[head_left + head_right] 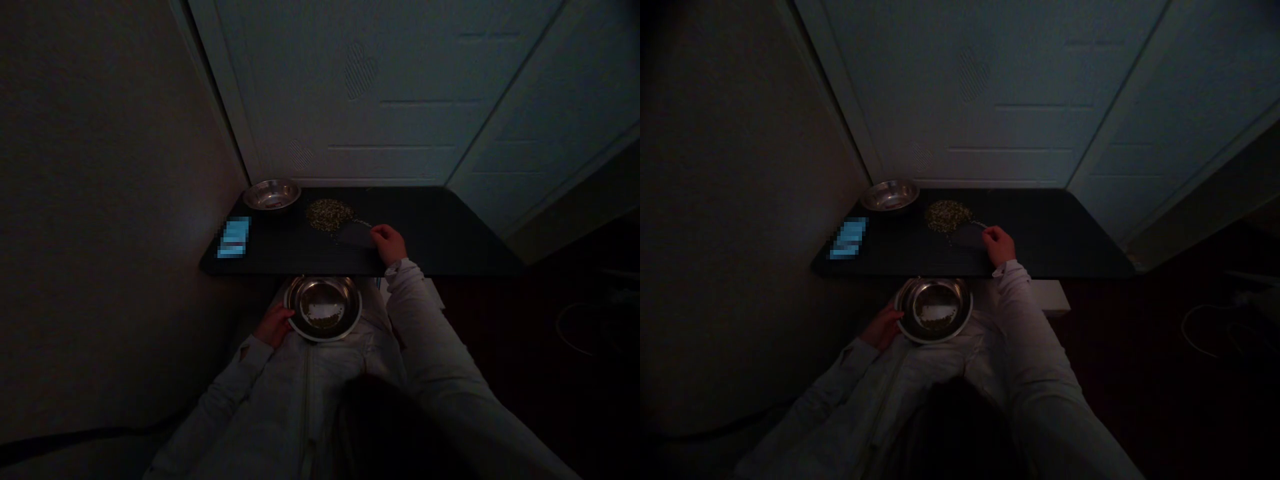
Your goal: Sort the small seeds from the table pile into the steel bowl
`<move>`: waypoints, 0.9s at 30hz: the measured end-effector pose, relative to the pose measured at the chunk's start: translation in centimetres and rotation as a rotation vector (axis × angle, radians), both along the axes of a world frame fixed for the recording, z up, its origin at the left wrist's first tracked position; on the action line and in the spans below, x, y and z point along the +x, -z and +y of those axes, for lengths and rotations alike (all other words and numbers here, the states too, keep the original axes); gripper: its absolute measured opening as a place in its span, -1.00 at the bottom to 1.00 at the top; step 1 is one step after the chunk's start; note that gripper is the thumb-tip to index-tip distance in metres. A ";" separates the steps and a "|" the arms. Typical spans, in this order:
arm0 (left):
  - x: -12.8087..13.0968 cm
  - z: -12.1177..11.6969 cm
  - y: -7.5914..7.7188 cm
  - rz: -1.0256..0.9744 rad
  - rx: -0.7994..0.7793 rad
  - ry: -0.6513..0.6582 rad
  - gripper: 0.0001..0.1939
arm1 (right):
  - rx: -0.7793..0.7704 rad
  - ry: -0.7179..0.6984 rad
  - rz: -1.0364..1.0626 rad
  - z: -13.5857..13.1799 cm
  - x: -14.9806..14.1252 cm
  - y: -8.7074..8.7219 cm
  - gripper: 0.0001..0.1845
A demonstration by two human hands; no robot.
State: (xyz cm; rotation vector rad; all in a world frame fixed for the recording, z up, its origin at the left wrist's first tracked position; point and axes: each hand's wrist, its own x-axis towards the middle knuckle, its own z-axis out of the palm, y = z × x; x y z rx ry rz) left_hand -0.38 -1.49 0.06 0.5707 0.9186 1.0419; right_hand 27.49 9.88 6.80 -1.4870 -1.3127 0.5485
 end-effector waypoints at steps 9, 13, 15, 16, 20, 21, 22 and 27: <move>0.1 -0.1 -0.2 0.031 -0.041 -0.034 -0.62 | -0.025 -0.001 -0.038 0.0 0.0 -0.1 -0.84; 0.1 0.0 0.0 0.028 -0.059 -0.040 -0.64 | -0.029 -0.044 0.018 -0.1 0.1 -0.1 -0.84; 0.0 0.0 0.2 0.030 -0.057 -0.040 -0.65 | -0.028 -0.031 0.020 -0.1 0.0 -0.2 -0.84; 0.0 0.1 0.2 0.034 -0.057 -0.040 -0.66 | -0.026 -0.024 0.012 -0.1 0.0 -0.2 -0.84; 0.0 0.1 0.2 0.048 -0.062 -0.022 -0.66 | -0.041 -0.008 -0.029 -0.3 -0.1 -0.4 -0.85; 0.0 0.0 0.1 0.042 -0.057 -0.017 -0.63 | -0.044 -0.014 -0.034 -0.3 -0.1 -0.4 -0.85; 0.0 0.0 0.0 0.034 -0.049 -0.014 -0.60 | -0.044 -0.029 -0.036 -0.3 -0.1 -0.4 -0.86; 0.2 0.0 -0.2 -0.014 0.016 -0.002 -0.47 | -0.042 -0.140 0.051 -0.2 -0.1 0.0 -0.84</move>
